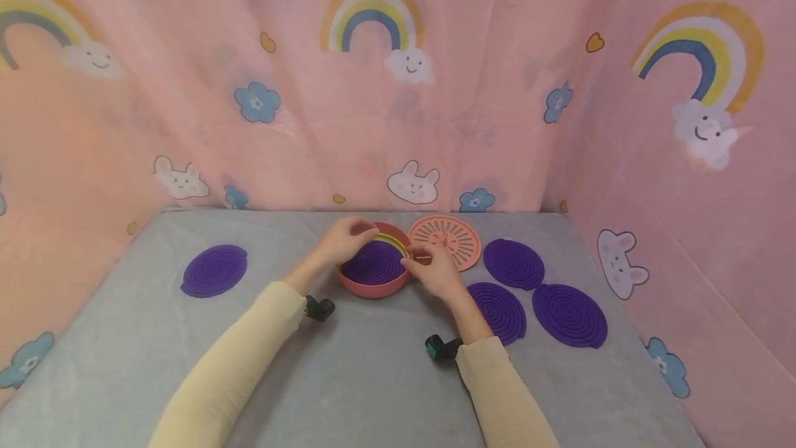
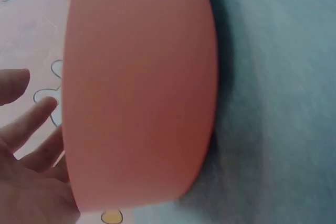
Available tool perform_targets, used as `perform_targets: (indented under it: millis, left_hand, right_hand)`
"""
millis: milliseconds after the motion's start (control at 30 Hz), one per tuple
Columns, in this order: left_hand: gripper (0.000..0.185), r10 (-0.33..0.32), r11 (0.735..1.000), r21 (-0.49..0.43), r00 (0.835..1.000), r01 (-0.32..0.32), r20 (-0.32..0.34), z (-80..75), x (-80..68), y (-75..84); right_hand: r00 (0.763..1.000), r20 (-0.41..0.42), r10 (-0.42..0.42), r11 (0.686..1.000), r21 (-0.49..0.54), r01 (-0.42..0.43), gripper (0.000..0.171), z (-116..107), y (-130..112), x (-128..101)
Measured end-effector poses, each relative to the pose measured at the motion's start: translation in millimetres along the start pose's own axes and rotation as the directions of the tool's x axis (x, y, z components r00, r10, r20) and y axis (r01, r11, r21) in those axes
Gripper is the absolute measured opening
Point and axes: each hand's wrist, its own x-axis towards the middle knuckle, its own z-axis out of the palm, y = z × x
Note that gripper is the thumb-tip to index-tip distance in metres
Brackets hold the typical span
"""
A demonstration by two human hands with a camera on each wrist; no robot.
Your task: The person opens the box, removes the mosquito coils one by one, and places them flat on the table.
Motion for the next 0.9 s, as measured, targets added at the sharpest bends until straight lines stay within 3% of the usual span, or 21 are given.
perform_targets:
  millis: [367, 533, 900]
  left_hand:
    - [0.037, -0.064, 0.993, 0.103, 0.993, 0.053, 0.101, 14.5, 6.5, 2.8]
    - [0.034, -0.087, 0.989, 0.130, 0.991, 0.074, 0.098, 15.9, 5.0, 4.7]
    - [0.027, -0.038, 0.992, 0.124, 0.998, 0.031, 0.059, 17.9, 6.1, 2.7]
  right_hand:
    - [1.000, -0.009, -0.009, 1.000, -0.009, 0.009, 0.039, 1.1, -0.7, -0.3]
    - [1.000, -0.007, -0.005, 1.000, -0.011, 0.004, 0.040, 1.5, -0.8, -0.5]
    - [1.000, -0.010, 0.013, 1.000, 0.000, -0.013, 0.037, 0.9, -2.8, -0.8]
